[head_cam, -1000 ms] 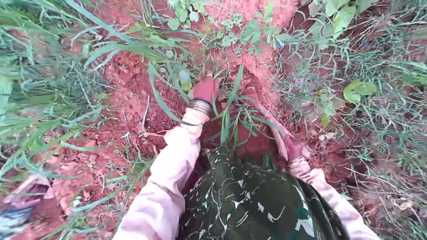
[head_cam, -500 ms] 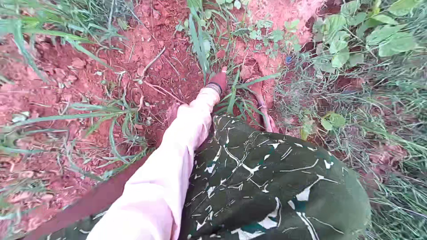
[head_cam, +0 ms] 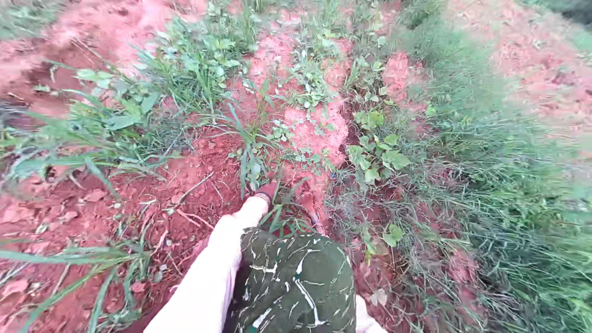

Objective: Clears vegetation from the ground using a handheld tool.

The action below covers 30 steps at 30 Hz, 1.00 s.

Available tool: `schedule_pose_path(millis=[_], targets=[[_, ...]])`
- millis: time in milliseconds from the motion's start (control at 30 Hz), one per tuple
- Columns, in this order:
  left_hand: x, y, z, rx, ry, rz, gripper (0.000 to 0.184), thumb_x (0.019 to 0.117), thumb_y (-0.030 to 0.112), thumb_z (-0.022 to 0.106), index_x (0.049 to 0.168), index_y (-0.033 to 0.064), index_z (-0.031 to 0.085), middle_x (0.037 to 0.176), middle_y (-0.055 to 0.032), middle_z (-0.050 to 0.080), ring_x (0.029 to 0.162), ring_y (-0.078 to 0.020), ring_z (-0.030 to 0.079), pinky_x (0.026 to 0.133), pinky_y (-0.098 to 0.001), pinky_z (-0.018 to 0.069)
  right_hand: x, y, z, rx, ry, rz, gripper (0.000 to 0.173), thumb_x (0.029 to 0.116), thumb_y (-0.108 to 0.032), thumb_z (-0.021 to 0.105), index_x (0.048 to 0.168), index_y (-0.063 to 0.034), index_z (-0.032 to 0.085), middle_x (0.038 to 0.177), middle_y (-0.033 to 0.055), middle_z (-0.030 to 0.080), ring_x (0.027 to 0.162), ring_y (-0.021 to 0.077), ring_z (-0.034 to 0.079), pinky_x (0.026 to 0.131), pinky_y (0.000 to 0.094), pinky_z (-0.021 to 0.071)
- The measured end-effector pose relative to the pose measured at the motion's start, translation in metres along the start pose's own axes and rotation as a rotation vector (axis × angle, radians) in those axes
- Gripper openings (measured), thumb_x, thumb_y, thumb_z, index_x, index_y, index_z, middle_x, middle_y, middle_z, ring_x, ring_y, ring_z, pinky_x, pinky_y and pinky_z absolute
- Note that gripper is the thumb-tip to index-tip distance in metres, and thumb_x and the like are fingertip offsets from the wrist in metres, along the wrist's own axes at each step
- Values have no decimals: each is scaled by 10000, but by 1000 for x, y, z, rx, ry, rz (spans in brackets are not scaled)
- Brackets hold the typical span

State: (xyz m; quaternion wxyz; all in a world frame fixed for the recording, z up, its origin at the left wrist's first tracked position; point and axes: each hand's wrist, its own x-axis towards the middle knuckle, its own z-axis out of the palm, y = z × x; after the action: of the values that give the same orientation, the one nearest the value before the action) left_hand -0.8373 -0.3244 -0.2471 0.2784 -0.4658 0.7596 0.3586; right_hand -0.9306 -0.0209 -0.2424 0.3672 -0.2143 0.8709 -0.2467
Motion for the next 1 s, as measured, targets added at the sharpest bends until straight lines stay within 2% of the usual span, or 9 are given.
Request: schedule_pose_path(millis=[67,133,300,367,467,600,800,900,1000], targets=[[-6,10,-1,-15,13,-37,497,1110,170,412,1552,-45,341,1532,-311,449,1432,-466,443,1159,-631,352,-30,-47,-32,64,-118,62,438,1115,-214,401,1482,3,504,1488,199,551,1399,283,516,1203,433,342],[-3,13,12,5,52,-69,477,1103,165,427,1537,-30,388,1522,-299,471,1426,-463,452,1153,-631,359,-52,-65,-57,-29,-198,54,459,1107,-186,418,1508,33,447,1508,241,513,1415,336,493,1205,468,331],[9,21,30,118,43,-183,431,1052,202,546,1406,-45,556,1480,-265,532,1405,-413,491,1138,-582,397,-12,-6,-14,-76,-93,39,477,1107,-259,413,1491,14,491,1431,280,573,1340,433,548,1157,577,360],[8,24,21,188,-22,-174,444,1072,232,518,1404,-62,550,1499,-273,509,1424,-416,468,1147,-598,376,3,19,3,-90,-71,11,472,1100,-285,428,1504,-55,506,1411,239,609,1308,423,585,1126,609,394],[32,-7,12,217,-65,-92,541,1076,360,512,1380,-86,555,1474,-297,521,1407,-422,488,1148,-601,381,23,47,24,-214,-74,-32,502,1066,-327,486,1531,-137,494,1385,177,647,1245,377,639,1072,608,457],[47,-17,4,273,-123,-8,616,1068,464,495,1363,-71,579,1436,-305,552,1391,-435,500,1142,-625,375,24,63,33,-224,-29,-94,492,1057,-296,492,1520,-133,511,1386,155,654,1213,363,664,1050,608,482],[40,24,-20,422,-235,-53,581,1040,387,581,1380,-84,557,1483,-318,496,1418,-466,449,1140,-651,354,21,57,30,-179,-7,-67,455,1071,-259,475,1488,-91,544,1388,174,648,1244,369,648,1082,596,460],[29,33,-19,342,-219,-100,589,1031,384,590,1370,-96,558,1480,-318,499,1415,-459,457,1137,-642,365,22,53,30,-197,15,-35,443,1073,-259,485,1473,-85,561,1365,176,663,1231,369,656,1074,590,468],[17,29,-5,84,-136,-207,601,1024,376,593,1386,-101,540,1473,-303,513,1405,-427,483,1141,-608,387,16,56,33,-240,21,-23,451,1061,-234,512,1483,-79,547,1326,199,679,1176,391,680,1025,604,495]])
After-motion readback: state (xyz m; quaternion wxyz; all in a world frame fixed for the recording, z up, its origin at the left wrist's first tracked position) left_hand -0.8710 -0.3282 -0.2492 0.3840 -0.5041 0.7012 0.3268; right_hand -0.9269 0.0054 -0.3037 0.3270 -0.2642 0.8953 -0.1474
